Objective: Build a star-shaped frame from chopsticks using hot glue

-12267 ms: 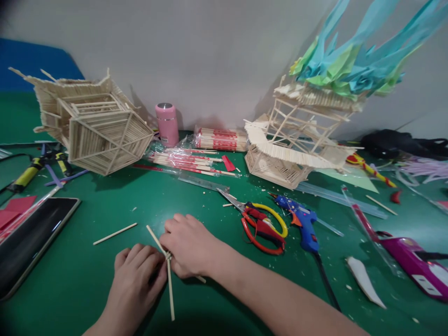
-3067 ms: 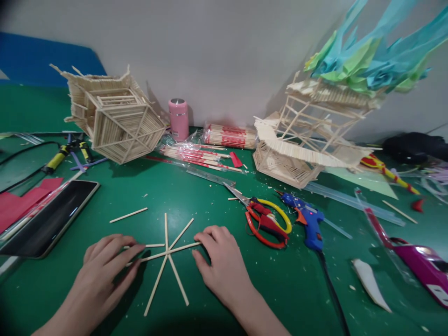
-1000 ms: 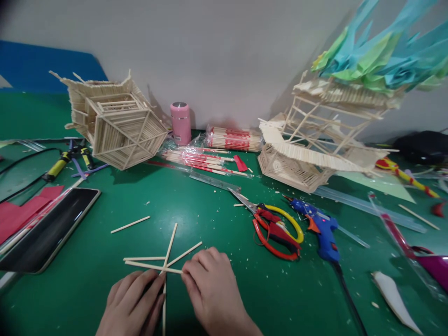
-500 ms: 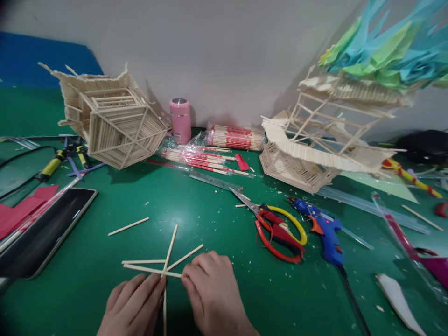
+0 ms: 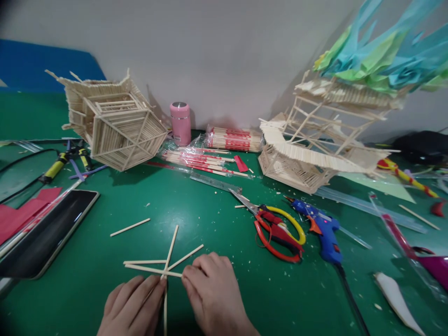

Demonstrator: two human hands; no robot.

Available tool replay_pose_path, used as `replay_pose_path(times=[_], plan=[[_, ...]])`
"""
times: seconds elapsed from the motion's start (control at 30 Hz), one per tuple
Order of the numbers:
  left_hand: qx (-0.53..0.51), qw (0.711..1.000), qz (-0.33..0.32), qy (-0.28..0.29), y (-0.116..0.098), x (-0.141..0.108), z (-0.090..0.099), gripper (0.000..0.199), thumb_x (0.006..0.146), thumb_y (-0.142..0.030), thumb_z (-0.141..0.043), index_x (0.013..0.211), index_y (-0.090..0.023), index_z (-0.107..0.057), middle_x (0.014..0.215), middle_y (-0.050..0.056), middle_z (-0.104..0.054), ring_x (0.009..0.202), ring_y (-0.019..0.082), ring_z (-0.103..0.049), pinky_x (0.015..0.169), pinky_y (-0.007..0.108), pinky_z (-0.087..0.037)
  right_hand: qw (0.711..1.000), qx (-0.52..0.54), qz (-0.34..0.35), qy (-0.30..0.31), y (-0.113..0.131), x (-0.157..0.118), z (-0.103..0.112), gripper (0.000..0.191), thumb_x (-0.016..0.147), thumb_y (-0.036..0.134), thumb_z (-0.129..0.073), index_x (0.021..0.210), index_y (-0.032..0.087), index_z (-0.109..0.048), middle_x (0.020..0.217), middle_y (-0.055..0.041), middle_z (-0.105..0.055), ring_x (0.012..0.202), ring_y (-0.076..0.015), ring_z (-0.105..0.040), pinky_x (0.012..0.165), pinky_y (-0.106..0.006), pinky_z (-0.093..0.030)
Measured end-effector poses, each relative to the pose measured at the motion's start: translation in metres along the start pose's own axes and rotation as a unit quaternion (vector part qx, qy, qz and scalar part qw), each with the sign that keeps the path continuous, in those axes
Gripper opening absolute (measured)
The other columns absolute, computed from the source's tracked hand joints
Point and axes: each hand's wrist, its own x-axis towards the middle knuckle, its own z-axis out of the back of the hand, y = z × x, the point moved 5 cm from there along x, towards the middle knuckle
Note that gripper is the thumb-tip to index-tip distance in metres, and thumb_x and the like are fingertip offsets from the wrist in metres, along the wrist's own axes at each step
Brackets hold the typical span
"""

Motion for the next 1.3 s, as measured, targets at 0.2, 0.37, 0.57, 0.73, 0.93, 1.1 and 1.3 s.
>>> replay_pose_path(times=[0.2, 0.37, 0.57, 0.73, 0.93, 1.1, 1.3], plan=[[-0.011, 0.997, 0.064, -0.043, -0.0066, 0.0026, -0.0029, 0.029, 0.084, -0.021, -0.038, 0.1, -0.024, -0.062, 0.098, -0.001, -0.068, 0.095, 0.014, -0.054, 0.088, 0.027, -0.026, 1.0, 0.004, 0.001, -0.005, 0.0005, 0.0006, 0.0026, 0.019, 0.086, 0.022, -0.042, 0.075, 0.022, -0.058, 0.07, -0.0001, -0.057, 0.064, -0.0147, -0.048, 0.057, -0.028, -0.029], [0.036, 0.999, 0.025, -0.001, -0.009, 0.0053, -0.0074, 0.032, 0.084, -0.019, -0.036, 0.103, -0.024, -0.061, 0.107, -0.001, -0.064, 0.104, 0.014, -0.049, 0.09, 0.026, -0.025, 1.0, 0.002, 0.007, -0.025, -0.0009, -0.0015, 0.0063, 0.021, 0.086, 0.026, -0.042, 0.076, 0.022, -0.059, 0.069, -0.0014, -0.058, 0.064, -0.0148, -0.05, 0.056, -0.027, -0.032], [0.029, 0.999, 0.014, 0.0, -0.0076, 0.0059, -0.0076, 0.033, 0.085, -0.018, -0.034, 0.102, -0.022, -0.062, 0.108, -0.001, -0.064, 0.104, 0.013, -0.049, 0.093, 0.026, -0.022, 1.0, 0.025, -0.006, 0.002, -0.0032, 0.0003, 0.0038, 0.024, 0.087, 0.025, -0.041, 0.072, 0.022, -0.058, 0.067, -0.0007, -0.057, 0.063, -0.0152, -0.048, 0.055, -0.028, -0.03], [-0.018, 0.999, 0.049, -0.013, -0.0077, 0.0084, -0.0061, 0.032, 0.086, -0.018, -0.034, 0.1, -0.02, -0.063, 0.106, 0.0, -0.065, 0.1, 0.012, -0.053, 0.101, 0.027, -0.012, 0.998, 0.032, -0.033, 0.029, -0.0037, 0.0016, 0.0019, 0.02, 0.086, 0.022, -0.043, 0.071, 0.022, -0.057, 0.069, 0.0, -0.057, 0.065, -0.0158, -0.047, 0.057, -0.029, -0.028], [-0.034, 0.998, 0.049, -0.026, -0.0086, 0.0089, -0.0037, 0.033, 0.086, -0.016, -0.034, 0.099, -0.019, -0.063, 0.106, 0.001, -0.065, 0.099, 0.012, -0.056, 0.103, 0.028, -0.009, 1.0, -0.018, -0.008, 0.023, 0.0028, -0.0008, 0.0, 0.028, 0.089, 0.021, -0.033, 0.073, 0.02, -0.056, 0.07, -0.0023, -0.057, 0.065, -0.0164, -0.046, 0.059, -0.03, -0.028], [-0.048, 0.997, 0.054, -0.034, -0.0078, 0.0072, -0.0046, 0.032, 0.086, -0.017, -0.034, 0.098, -0.018, -0.064, 0.106, 0.001, -0.065, 0.1, 0.011, -0.055, 0.104, 0.027, -0.009, 0.999, -0.034, -0.002, 0.023, 0.0032, -0.0005, 0.0003, 0.035, 0.092, 0.025, -0.027, 0.072, 0.019, -0.056, 0.07, -0.0029, -0.056, 0.064, -0.0164, -0.045, 0.057, -0.03, -0.028], [-0.039, 0.998, 0.044, -0.018, -0.0086, 0.0073, -0.0054, 0.032, 0.086, -0.017, -0.035, 0.099, -0.018, -0.063, 0.107, 0.002, -0.065, 0.104, 0.012, -0.051, 0.104, 0.028, -0.008, 0.999, -0.03, 0.011, 0.025, 0.0031, 0.0005, -0.0017, 0.036, 0.092, 0.024, -0.026, 0.071, 0.019, -0.055, 0.067, -0.003, -0.055, 0.061, -0.0166, -0.044, 0.055, -0.029, -0.029]])
